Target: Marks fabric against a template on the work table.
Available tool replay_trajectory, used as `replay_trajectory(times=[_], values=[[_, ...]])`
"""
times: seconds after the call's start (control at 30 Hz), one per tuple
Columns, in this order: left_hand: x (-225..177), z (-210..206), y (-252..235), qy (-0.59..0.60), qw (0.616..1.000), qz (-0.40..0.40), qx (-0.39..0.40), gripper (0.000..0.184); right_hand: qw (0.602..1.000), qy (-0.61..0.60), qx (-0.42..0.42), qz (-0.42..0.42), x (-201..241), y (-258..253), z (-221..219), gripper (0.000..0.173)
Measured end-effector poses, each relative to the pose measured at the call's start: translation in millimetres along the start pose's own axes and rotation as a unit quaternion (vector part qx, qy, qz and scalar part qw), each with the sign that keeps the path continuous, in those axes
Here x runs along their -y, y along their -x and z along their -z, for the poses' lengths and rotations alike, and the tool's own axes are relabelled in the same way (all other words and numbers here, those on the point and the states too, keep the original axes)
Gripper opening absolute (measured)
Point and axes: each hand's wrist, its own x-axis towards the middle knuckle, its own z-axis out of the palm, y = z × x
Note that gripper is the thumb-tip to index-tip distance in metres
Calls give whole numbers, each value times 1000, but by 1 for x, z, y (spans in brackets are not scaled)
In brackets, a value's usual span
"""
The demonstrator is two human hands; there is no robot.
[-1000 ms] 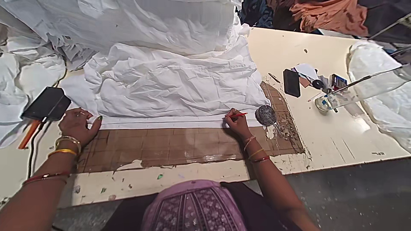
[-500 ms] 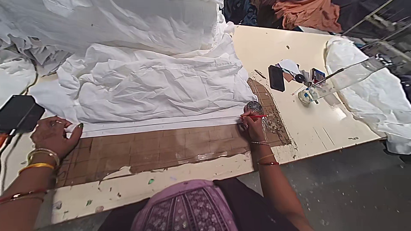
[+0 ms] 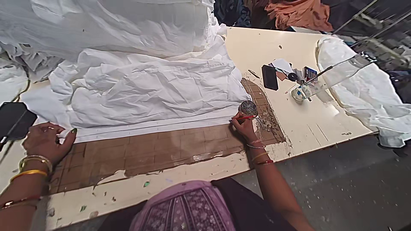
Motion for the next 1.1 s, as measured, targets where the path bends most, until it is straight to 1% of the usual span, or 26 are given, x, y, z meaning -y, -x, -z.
replay_trajectory(times=[0.13, 0.2, 0.23, 0.3, 0.4, 0.53, 0.67, 0.73, 0.77, 0.8, 0.83, 0.87, 0.9, 0.93, 0.97, 1.0, 1.03, 1.07, 1.1], values=[[-4, 2, 2, 1, 1000, -18, -16, 66, 999, -40, 5, -24, 4, 3, 2, 5], [-7, 3, 2, 3, 999, -29, -24, 67, 998, -52, -23, -36, 6, 1, 1, 2], [-6, 3, 2, 5, 999, -30, -25, 67, 998, -38, -39, -38, 8, -1, -1, 5], [-5, 1, 2, 4, 999, -30, -24, 67, 998, 20, -58, -16, 7, -9, -6, 12], [1, 0, 0, -9, 999, -25, -21, 68, 997, 66, -41, 5, 6, -19, -11, 12], [0, -1, 1, -2, 1000, -10, -8, 65, 997, 74, -27, 27, 4, -19, -12, 11], [-2, 1, 1, 2, 1000, -15, -10, 64, 994, 107, -23, 26, 6, -20, -13, 16], [-4, 2, 3, 4, 1000, -23, -15, 65, 996, 77, -30, 14, 5, -19, -12, 12], [-4, 2, 3, 2, 1000, -24, -15, 65, 998, 30, -60, 3, 4, -17, -12, 9], [-4, 3, 2, 1, 1000, -23, -17, 65, 993, -35, -115, -15, 5, -14, -11, 8], [-4, 2, 0, -1, 1000, -20, -19, 66, 977, -97, -187, -26, 9, -14, -10, 5], [-4, 2, 0, -3, 1000, -18, -19, 66, 958, -130, -254, -24, 16, -17, -7, 9], [-7, 2, 1, -3, 1000, -19, -18, 66, 944, -120, -306, -22, 23, -20, -2, 15], [-10, 4, 3, -4, 999, -26, -23, 65, 941, -68, -331, -23, 26, -23, 3, 26], [-14, 7, 4, 0, 999, -31, -27, 63, 946, 5, -322, -28, 25, -25, 7, 35], [-16, 9, 4, 3, 999, -35, -33, 61, 952, 89, -292, -28, 17, -27, 8, 39], [-17, 9, 4, 6, 998, -38, -39, 60, 954, 179, -238, -34, 10, -30, 8, 42], [-17, 9, 3, 8, 998, -42, -45, 59, 947, 262, -174, -59, 5, -32, 6, 50], [-16, 8, 1, 11, 998, -46, -51, 56, 930, 334, -132, -84, 3, -35, 1, 66]])
